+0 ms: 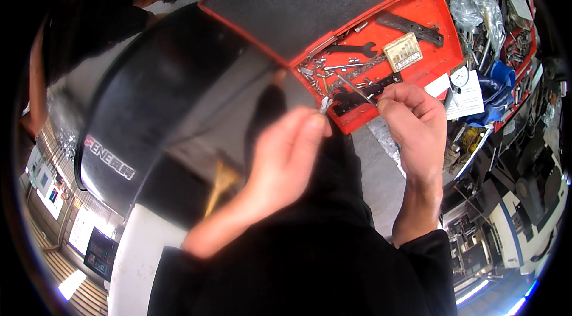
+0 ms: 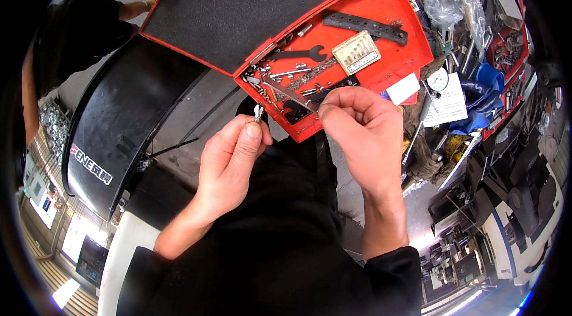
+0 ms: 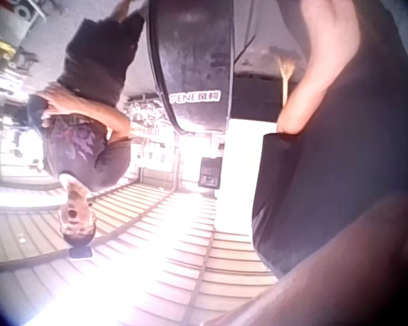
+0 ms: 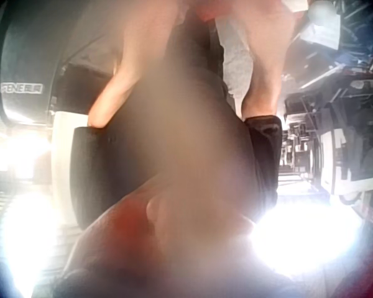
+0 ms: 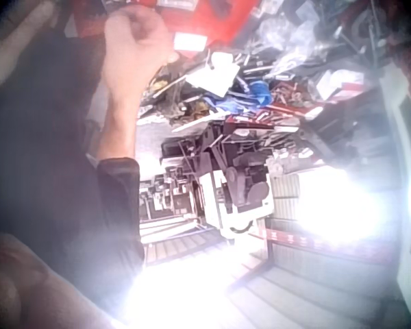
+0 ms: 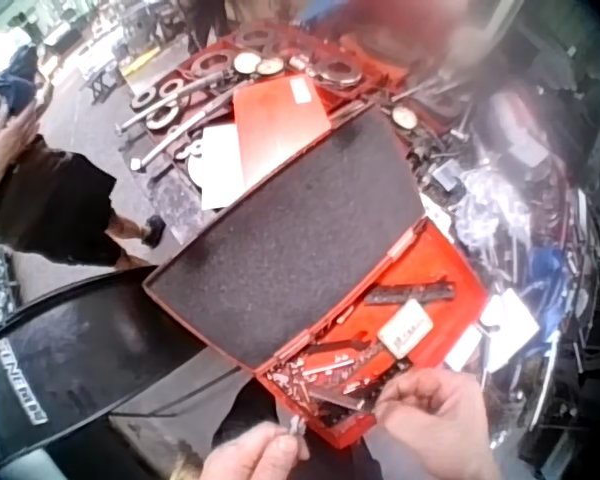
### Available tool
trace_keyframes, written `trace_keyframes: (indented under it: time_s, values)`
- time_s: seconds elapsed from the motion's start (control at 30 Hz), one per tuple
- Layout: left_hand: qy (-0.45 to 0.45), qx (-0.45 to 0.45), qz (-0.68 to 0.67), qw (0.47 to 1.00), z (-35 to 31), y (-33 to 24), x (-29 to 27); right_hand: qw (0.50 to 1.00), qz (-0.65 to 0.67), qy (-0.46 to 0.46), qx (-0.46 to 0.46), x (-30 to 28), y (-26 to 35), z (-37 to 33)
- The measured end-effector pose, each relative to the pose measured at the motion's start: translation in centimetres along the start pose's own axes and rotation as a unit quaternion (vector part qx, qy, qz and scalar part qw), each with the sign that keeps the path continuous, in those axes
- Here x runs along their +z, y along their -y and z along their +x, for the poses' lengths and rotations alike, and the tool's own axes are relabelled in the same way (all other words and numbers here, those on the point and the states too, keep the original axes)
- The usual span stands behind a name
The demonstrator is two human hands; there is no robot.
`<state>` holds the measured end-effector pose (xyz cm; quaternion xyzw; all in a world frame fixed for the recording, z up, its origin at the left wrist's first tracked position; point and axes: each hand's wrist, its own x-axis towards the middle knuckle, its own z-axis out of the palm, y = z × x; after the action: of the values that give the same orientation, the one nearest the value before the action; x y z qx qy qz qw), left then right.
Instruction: The person organizes small metal parts and tools inside a red toolbox. They pick up various items, including a small white box and metal rods, and place them into the toolbox compartments. The person also uses pliers to handle a small metal piece.
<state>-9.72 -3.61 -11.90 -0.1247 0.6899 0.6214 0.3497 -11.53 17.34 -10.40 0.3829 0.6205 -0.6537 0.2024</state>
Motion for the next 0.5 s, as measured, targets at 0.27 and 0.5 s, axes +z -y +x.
trace_keyframes:
  time_s: [0.27, 0.5]
  values:
    - [-0.020, -0.012, 0.018, 1.000, -0.6, -1.7, 0.8, 0.993, 0.095, 0.049, 0.044, 1.5, -1.7, -2.1]
    - [0.028, -0.082, -0.040, 0.995, -0.2, -1.1, 0.7, 0.988, 0.131, 0.072, 0.024, 2.1, -3.3, -3.0]
